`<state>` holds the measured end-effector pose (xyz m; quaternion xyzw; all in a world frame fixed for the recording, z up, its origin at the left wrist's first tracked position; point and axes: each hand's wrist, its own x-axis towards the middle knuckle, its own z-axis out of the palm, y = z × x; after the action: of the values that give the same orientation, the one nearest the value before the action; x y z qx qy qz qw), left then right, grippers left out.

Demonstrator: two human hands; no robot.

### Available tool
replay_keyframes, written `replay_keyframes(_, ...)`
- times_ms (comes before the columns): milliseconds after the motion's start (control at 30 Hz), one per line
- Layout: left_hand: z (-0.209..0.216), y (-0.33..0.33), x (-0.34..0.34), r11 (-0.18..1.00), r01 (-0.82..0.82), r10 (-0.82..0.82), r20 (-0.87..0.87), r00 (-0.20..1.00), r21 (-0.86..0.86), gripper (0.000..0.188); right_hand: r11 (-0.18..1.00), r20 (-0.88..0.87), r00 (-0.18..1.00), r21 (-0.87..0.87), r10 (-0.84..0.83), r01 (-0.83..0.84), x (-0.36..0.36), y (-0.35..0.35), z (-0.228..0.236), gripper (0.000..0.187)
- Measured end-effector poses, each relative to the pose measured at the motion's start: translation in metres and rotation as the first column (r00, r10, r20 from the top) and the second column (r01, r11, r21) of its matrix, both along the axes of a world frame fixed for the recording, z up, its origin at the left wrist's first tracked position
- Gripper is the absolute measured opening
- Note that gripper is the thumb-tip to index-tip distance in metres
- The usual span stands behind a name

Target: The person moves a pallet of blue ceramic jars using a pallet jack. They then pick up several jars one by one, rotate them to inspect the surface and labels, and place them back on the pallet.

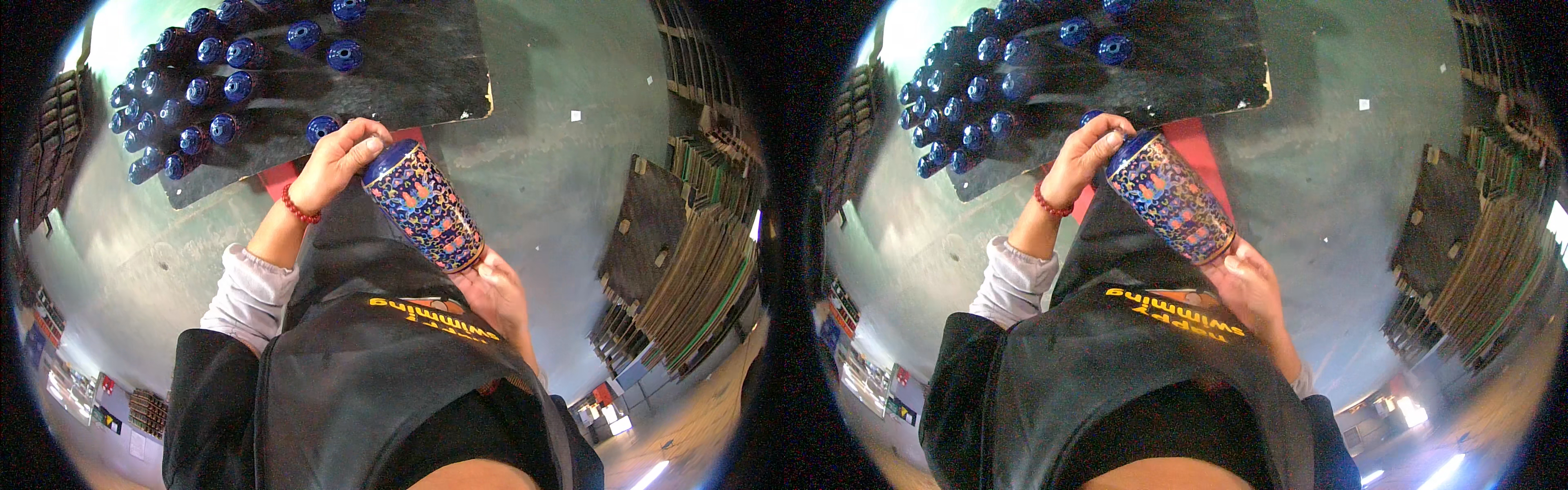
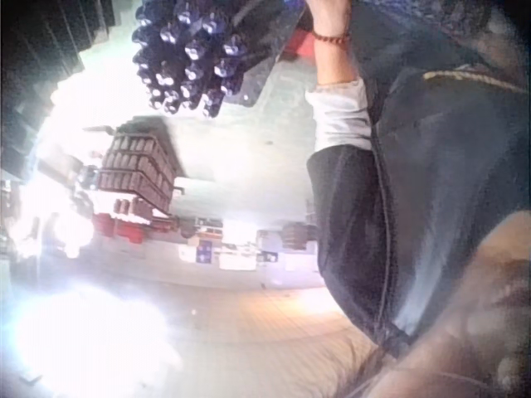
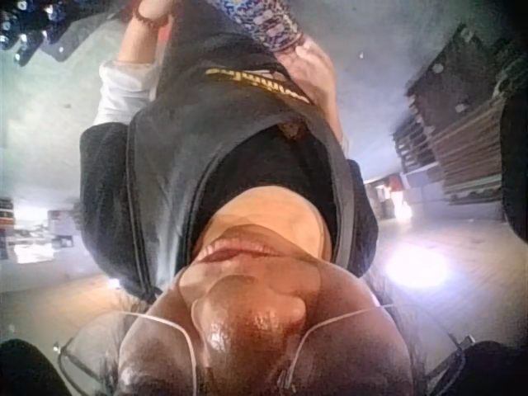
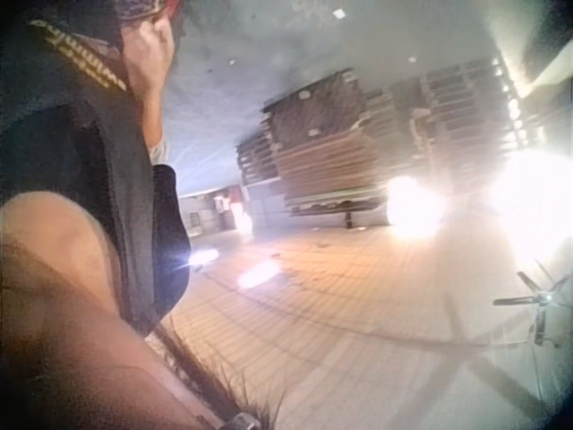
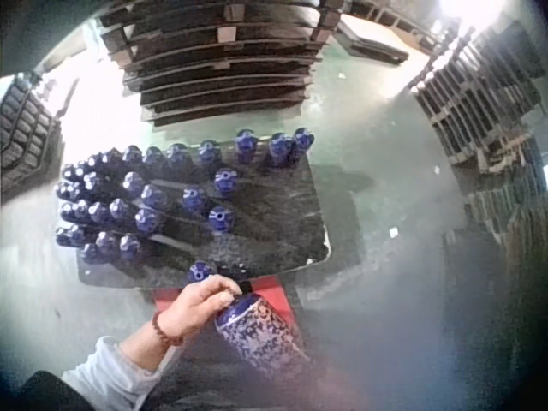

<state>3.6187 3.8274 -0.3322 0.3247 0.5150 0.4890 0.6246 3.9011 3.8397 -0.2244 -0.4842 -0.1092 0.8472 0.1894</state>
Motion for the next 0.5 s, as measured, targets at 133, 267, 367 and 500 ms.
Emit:
replay_keyframes(133, -0.021, -0.002, 0.005, 0.999, -0.02, 0.029, 0.291, 0.956, -0.036, 0.024, 0.996, -0.019, 0.999, 0.081, 0.049, -0.047, -0.001, 0.0, 0.011, 0.063)
replay_keyframes(267, -0.036, -0.008, 0.013, 0.99, -0.022, 0.076, 0.398, 0.914, -0.139, 0.025, 0.991, -0.018, 0.999, 0.13, 0.046, -0.043, -0.006, 0.002, 0.02, 0.065)
replay_keyframes(367, -0.041, -0.01, 0.017, 0.992, -0.034, 0.085, 0.451, 0.889, -0.119, 0.025, 0.989, 0.001, 0.999, 0.137, 0.049, -0.049, -0.008, 0.001, 0.024, 0.064)
replay_keyframes(500, -0.041, -0.013, 0.019, 0.99, -0.025, 0.084, 0.438, 0.895, -0.137, 0.025, 0.988, 0.011, 0.999, 0.149, 0.046, -0.047, -0.008, -0.001, 0.026, 0.064)
